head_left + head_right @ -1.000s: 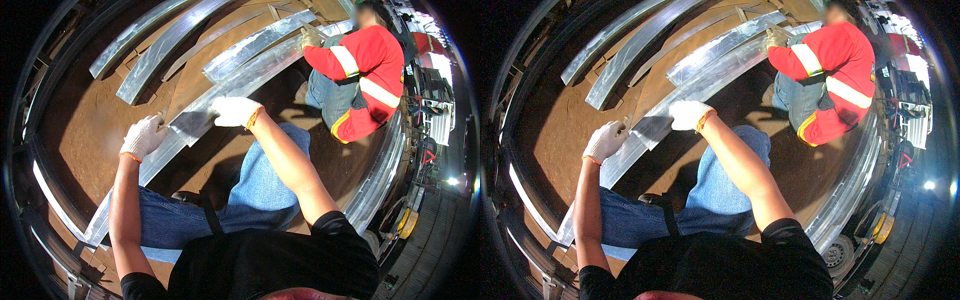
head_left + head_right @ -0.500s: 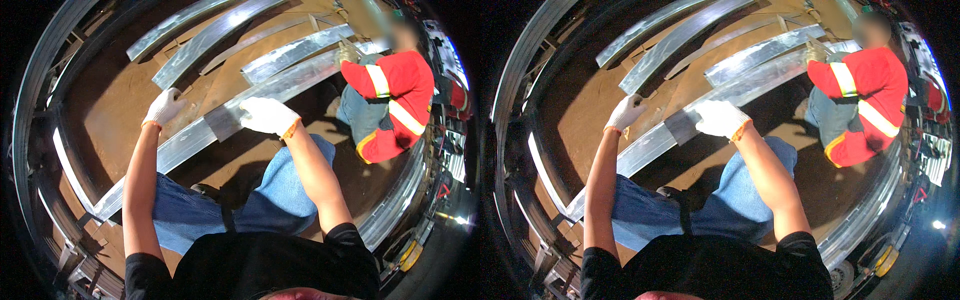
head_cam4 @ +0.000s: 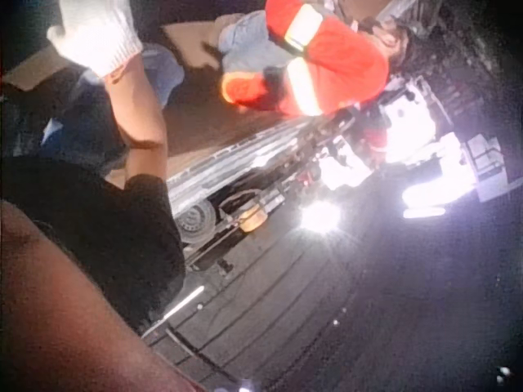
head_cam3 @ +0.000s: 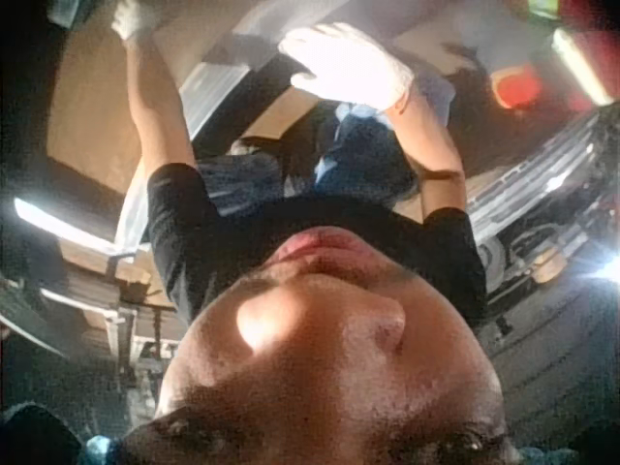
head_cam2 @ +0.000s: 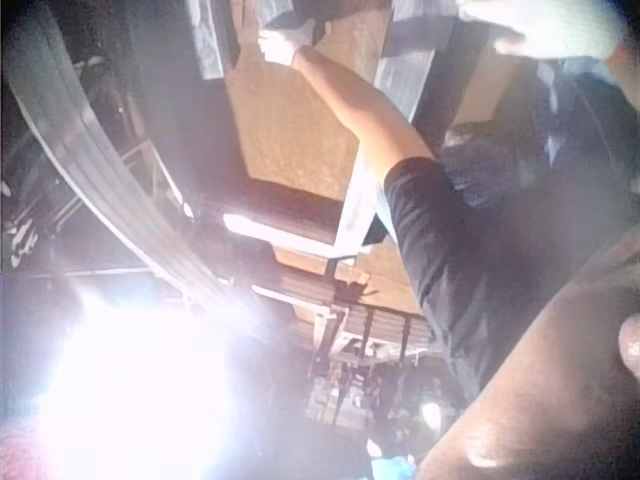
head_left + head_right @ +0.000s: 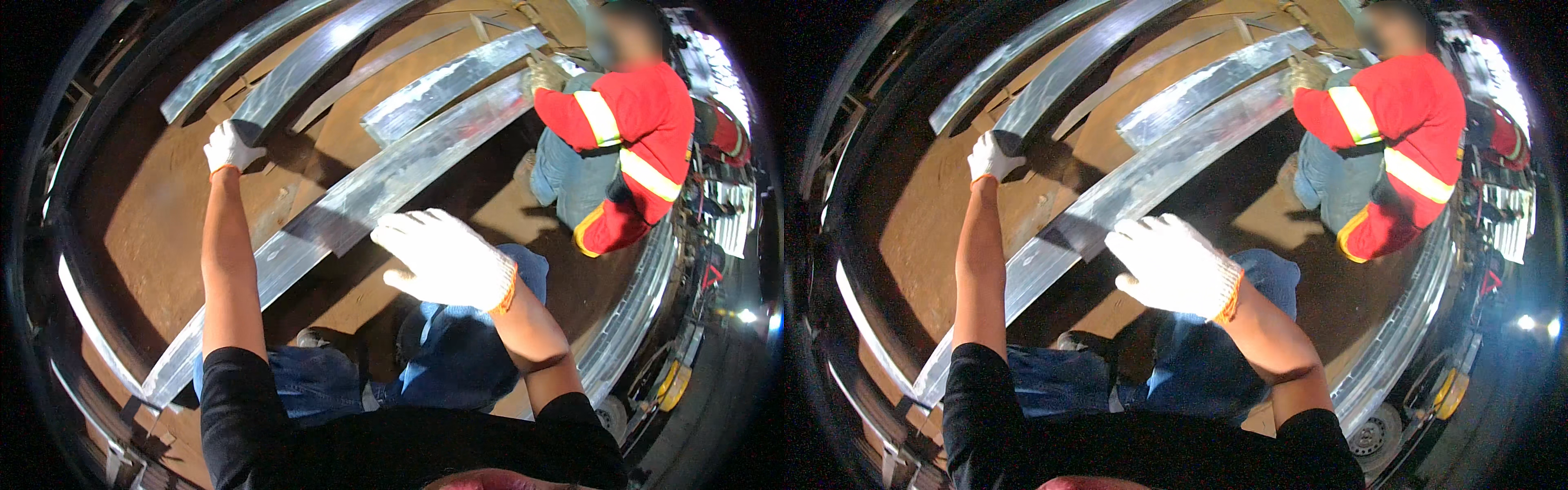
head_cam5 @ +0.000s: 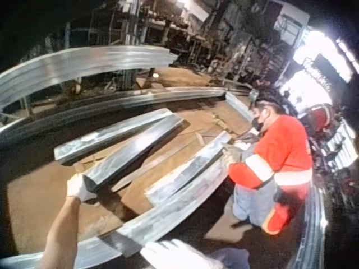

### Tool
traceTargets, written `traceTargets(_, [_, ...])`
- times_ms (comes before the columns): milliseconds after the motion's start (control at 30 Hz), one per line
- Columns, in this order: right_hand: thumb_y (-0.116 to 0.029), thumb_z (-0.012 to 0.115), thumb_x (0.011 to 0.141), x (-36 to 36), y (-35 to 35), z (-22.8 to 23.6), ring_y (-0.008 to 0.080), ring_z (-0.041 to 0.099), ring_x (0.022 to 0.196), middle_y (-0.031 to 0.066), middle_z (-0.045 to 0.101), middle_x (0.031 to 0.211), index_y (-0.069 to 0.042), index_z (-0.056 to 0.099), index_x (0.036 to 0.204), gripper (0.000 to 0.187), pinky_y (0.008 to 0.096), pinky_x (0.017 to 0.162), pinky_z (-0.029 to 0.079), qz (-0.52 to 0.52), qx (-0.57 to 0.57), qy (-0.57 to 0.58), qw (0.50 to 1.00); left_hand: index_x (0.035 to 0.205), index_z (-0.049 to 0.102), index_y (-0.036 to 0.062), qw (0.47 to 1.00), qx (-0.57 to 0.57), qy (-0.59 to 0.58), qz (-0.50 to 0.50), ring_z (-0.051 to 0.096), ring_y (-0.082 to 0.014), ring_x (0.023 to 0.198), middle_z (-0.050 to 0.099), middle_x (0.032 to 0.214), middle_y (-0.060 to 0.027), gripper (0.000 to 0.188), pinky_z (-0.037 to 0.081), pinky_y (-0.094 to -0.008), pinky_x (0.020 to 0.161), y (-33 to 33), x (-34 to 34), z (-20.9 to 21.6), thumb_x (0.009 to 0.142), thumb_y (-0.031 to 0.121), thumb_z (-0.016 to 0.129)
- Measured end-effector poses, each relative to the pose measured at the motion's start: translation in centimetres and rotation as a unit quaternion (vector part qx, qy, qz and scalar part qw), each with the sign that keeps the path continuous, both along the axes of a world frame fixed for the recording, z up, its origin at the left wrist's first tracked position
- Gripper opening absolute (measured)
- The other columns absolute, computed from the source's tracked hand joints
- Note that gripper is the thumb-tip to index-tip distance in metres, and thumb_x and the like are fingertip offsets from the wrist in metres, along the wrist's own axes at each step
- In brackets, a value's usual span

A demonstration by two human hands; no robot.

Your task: The person sits on the floor and repeatedly picks up, inspects, and places down long metal bars. They handle the bars one at a time, turning them over and examining the surfaces before setting them back down in a pile.

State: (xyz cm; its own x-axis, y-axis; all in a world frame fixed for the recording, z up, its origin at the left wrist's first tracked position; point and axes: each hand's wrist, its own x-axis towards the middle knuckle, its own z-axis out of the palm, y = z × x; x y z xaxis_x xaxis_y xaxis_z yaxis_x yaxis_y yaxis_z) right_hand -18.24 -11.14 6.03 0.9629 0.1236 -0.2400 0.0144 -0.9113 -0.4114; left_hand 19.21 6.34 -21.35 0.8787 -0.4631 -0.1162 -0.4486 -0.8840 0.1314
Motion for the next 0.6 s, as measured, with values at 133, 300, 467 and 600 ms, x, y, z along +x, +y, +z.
traceTargets(133, [-0.035, 0.072, 0.091, -1.6, 0.4, -0.1, 0.0352, 0.066, 0.112, 0.0194, 0.065, 0.13, -0.002, 0.062, 0.129, 0.052, 0.0473, 0.098, 0.052, 0.008, -0.012, -0.056, 0.998, 0.144, 0.047, 0.0044, 0.998, 0.064, 0.009, 0.026, 0.061, -0.0367, 0.128, 0.061, 0.137, -0.019, 0.108, 0.051, -0.0521, 0.104, -1.0, 1.0, 0.3, 0.062, 0.053, 0.096])
traceTargets(300, [-0.036, 0.071, 0.093, -2.2, 0.9, 0.0, 0.0358, 0.065, 0.117, 0.0196, 0.063, 0.135, -0.002, 0.063, 0.132, 0.052, 0.0487, 0.1, 0.051, 0.004, -0.025, -0.015, 1.0, 0.142, 0.05, 0.0082, 1.0, 0.021, 0.008, 0.015, 0.059, -0.0363, 0.129, 0.058, 0.136, -0.0169, 0.101, 0.053, -0.0518, 0.101, -0.8, 1.0, -1.0, 0.062, 0.053, 0.094])
traceTargets(467, [-0.034, 0.069, 0.094, -1.6, 1.5, 0.3, 0.0348, 0.066, 0.113, 0.0181, 0.064, 0.13, -0.002, 0.063, 0.129, 0.048, 0.0469, 0.099, 0.051, 0.015, -0.031, -0.02, 0.999, 0.14, 0.055, 0.0077, 0.999, 0.031, 0.001, 0.016, 0.059, -0.0368, 0.128, 0.059, 0.136, -0.0172, 0.095, 0.052, -0.0529, 0.102, -0.2, 0.9, 1.5, 0.065, 0.055, 0.09])
traceTargets(600, [-0.036, 0.068, 0.094, -1.7, 1.3, -0.9, 0.0343, 0.067, 0.11, 0.017, 0.065, 0.125, -0.003, 0.064, 0.129, 0.048, 0.0469, 0.097, 0.052, 0.018, -0.018, -0.047, 0.999, 0.141, 0.054, 0.0047, 1.0, 0.019, -0.018, -0.004, 0.056, -0.0362, 0.133, 0.057, 0.14, -0.0182, 0.098, 0.051, -0.0526, 0.103, 0.7, 0.6, 5.5, 0.064, 0.056, 0.089])
